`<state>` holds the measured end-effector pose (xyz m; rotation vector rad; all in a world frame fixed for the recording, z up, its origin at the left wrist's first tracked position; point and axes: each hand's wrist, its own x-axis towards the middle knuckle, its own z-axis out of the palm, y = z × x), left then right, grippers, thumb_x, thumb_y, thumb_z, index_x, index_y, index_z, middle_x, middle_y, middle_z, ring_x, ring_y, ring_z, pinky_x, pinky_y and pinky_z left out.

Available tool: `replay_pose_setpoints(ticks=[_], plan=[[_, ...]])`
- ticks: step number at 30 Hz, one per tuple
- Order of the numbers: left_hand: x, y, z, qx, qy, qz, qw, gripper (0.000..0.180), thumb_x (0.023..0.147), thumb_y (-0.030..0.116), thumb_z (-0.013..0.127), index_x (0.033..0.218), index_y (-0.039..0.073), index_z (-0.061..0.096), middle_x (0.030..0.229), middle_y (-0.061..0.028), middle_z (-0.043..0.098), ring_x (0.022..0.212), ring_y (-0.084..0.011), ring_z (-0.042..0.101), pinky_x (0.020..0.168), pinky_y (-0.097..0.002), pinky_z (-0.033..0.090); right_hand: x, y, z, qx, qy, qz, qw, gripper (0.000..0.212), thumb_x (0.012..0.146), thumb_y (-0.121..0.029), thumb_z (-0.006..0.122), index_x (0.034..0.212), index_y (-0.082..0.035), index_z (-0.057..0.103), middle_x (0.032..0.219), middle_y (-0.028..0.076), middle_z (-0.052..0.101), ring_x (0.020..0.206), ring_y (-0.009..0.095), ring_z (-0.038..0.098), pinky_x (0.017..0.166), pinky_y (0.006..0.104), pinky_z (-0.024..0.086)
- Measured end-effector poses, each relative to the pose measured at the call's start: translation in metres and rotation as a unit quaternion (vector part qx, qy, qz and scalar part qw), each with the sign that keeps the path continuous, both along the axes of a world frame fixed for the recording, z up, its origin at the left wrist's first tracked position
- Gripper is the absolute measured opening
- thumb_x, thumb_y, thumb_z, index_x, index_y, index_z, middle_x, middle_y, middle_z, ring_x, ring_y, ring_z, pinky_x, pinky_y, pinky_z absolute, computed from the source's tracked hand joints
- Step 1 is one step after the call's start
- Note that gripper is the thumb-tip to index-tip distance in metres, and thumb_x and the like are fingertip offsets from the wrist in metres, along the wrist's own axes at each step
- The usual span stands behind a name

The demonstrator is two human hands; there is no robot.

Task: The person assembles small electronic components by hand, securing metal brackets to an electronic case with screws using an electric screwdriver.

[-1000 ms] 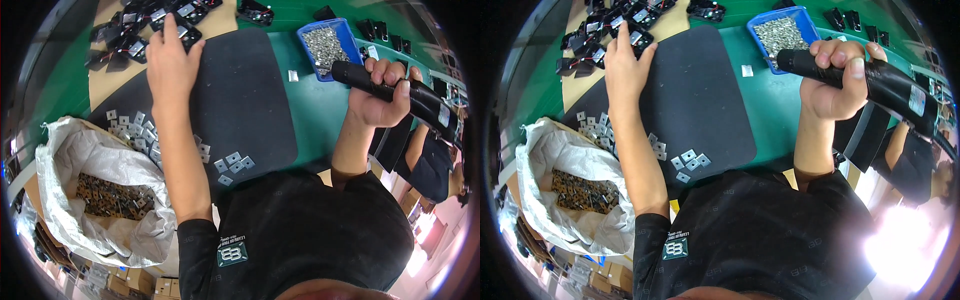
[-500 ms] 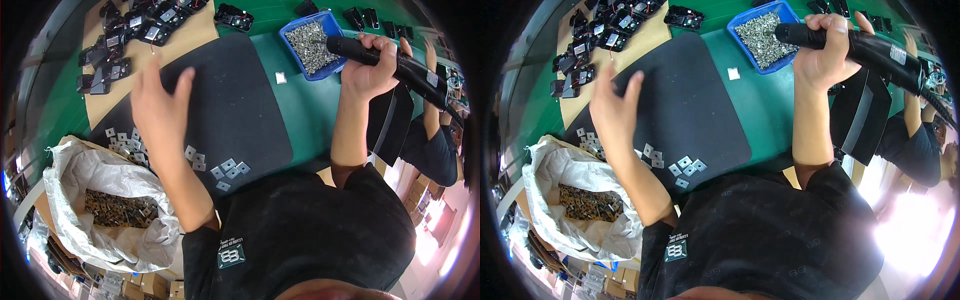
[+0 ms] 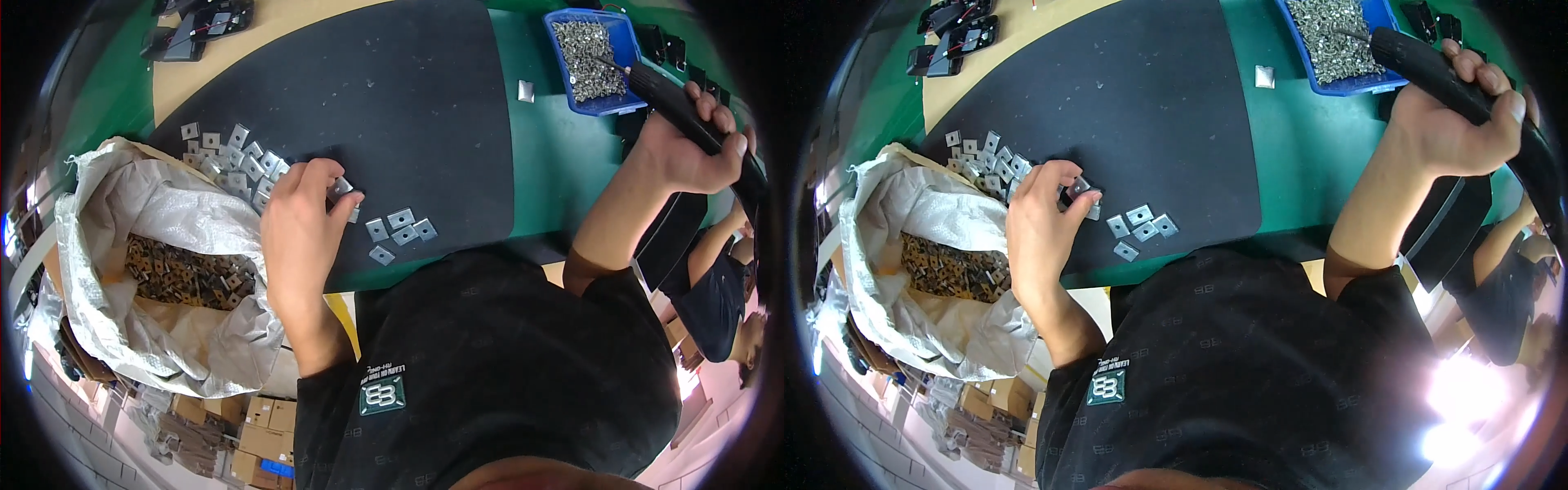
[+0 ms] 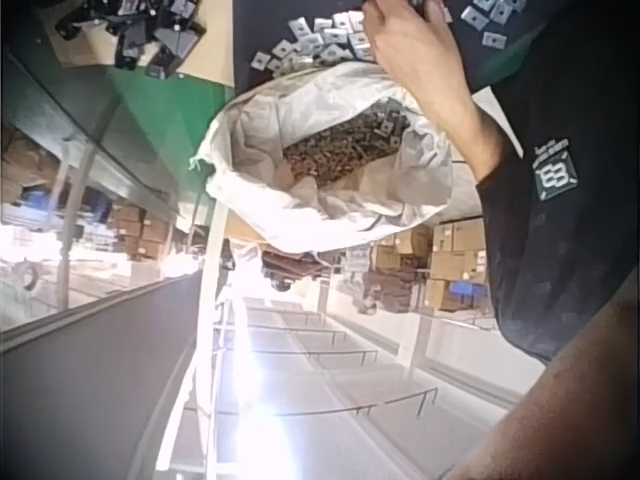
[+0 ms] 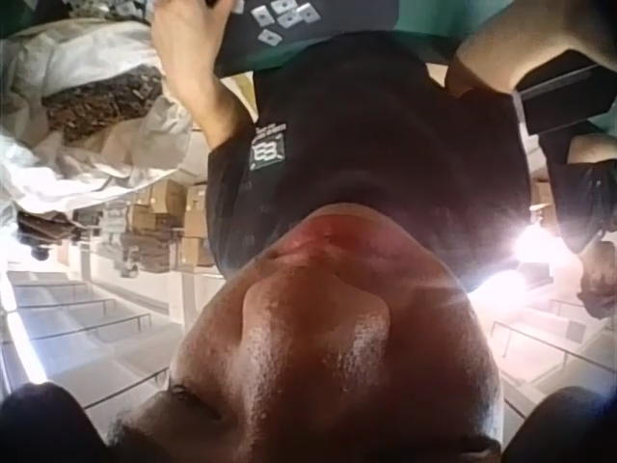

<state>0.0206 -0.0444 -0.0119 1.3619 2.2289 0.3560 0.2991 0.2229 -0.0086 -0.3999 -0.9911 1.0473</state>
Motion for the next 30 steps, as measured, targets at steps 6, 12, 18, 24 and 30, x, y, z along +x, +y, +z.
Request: replay_pose_setpoints(ticks=[6, 12, 18, 24, 30], plan=[[0.004, 0.013, -0.009, 0.033, -0.024, 0.032, 0.999, 0.024, 0.071, 0.013, 0.081, 0.084, 0.002, 0.063, 0.077, -0.0109, 0.063, 0.069, -0.0296, 0.062, 0.062, -0.0394, 0.049, 0.006, -0.014, 0.005, -0.015, -0.025, -0.004, 1.000, 0.019, 0.083, -0.028, 0.057, 0.096, -0.015, 0.059, 0.075, 0.004, 0.063, 0.070, 0.022, 0.060, 0.075, 0.0463, 0.047], [0.024, 0.066, -0.013, 0.134, -0.163, 0.125, 0.969, 0.024, 0.080, 0.016, 0.080, 0.086, 0.000, 0.065, 0.075, -0.0131, 0.069, 0.062, -0.0147, 0.066, 0.057, -0.0259, 0.050, 0.015, -0.031, 0.010, 0.023, -0.009, 0.104, 0.994, 0.035, 0.089, -0.024, 0.051, 0.122, -0.014, 0.050, 0.084, 0.004, 0.058, 0.074, 0.020, 0.054, 0.077, 0.0445, 0.044], [0.022, 0.142, -0.020, 0.256, -0.133, 0.062, 0.955, 0.018, 0.084, 0.011, 0.074, 0.095, -0.002, 0.067, 0.076, -0.0121, 0.069, 0.065, -0.0152, 0.067, 0.063, -0.0266, 0.053, 0.004, -0.045, 0.002, 0.021, -0.038, 0.046, 0.998, 0.043, 0.091, -0.022, 0.050, 0.132, -0.010, 0.045, 0.083, 0.004, 0.051, 0.070, 0.018, 0.050, 0.074, 0.0417, 0.044], [0.020, 0.194, -0.017, 0.279, -0.068, 0.057, 0.956, 0.019, 0.083, 0.016, 0.076, 0.087, -0.001, 0.068, 0.073, -0.0102, 0.071, 0.066, -0.0133, 0.068, 0.063, -0.0258, 0.052, 0.015, -0.046, 0.005, 0.036, -0.030, 0.044, 0.998, 0.048, 0.090, -0.020, 0.053, 0.135, -0.009, 0.042, 0.085, 0.004, 0.053, 0.070, 0.018, 0.052, 0.073, 0.0402, 0.045], [0.014, 0.212, -0.028, 0.304, 0.019, 0.030, 0.952, 0.018, 0.079, 0.017, 0.078, 0.083, 0.002, 0.070, 0.085, -0.0106, 0.070, 0.078, -0.0195, 0.067, 0.068, -0.0331, 0.051, 0.015, -0.045, 0.003, 0.026, -0.038, 0.057, 0.997, 0.050, 0.092, -0.019, 0.057, 0.137, -0.009, 0.039, 0.087, 0.004, 0.055, 0.070, 0.017, 0.053, 0.073, 0.0380, 0.047]])
